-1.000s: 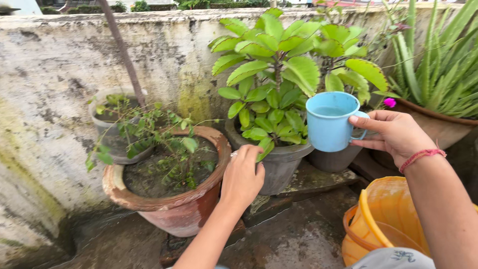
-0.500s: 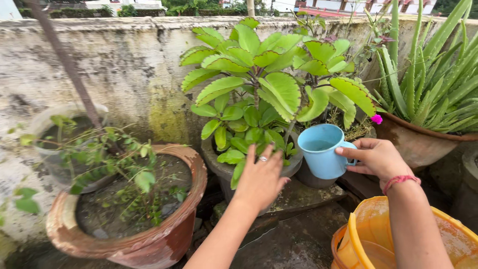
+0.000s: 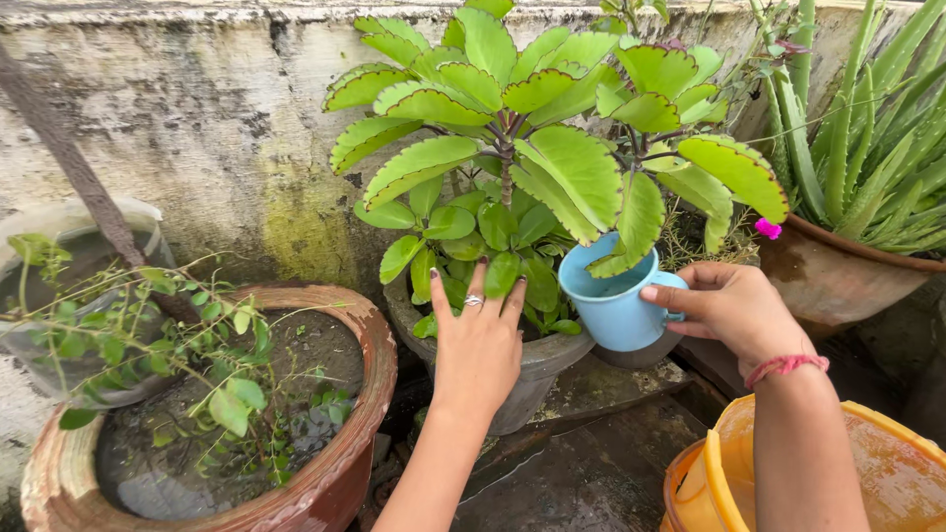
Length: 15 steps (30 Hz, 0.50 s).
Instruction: The person waters potted plants by hand using a small cup to pour water from a bucket into the soil around the base of the plants.
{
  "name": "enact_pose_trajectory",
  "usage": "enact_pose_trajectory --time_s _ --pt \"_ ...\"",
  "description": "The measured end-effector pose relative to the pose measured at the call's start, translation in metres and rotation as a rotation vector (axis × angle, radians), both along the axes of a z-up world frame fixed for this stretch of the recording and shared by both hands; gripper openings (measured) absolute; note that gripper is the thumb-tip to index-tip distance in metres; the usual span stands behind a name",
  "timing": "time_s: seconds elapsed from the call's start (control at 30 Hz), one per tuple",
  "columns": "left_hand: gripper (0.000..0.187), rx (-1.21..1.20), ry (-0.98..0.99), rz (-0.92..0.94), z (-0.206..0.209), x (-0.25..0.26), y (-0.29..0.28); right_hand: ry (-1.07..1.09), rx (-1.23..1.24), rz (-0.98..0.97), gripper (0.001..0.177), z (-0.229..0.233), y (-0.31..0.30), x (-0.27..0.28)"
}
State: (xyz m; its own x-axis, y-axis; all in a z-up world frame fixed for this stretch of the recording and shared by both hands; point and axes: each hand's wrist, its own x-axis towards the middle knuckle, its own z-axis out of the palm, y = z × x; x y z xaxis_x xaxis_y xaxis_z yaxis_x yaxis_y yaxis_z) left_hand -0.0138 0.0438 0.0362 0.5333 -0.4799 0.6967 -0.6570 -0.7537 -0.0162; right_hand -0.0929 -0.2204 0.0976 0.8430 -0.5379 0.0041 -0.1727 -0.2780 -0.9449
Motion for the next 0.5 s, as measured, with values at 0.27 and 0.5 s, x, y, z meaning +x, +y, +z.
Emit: enact_pose_trajectory --time_s 0.27,0.5 --pt "0.069 -0.098 0.061 -0.065 0.001 0.004 0.007 -0.026 0.003 -0.021 0.023 0.004 0.035 0.002" --pt "0.068 -0.106 0.075 -0.056 -0.004 0.006 0.011 0.086 -0.307 -0.231 0.034 0.019 0.071 -0.005"
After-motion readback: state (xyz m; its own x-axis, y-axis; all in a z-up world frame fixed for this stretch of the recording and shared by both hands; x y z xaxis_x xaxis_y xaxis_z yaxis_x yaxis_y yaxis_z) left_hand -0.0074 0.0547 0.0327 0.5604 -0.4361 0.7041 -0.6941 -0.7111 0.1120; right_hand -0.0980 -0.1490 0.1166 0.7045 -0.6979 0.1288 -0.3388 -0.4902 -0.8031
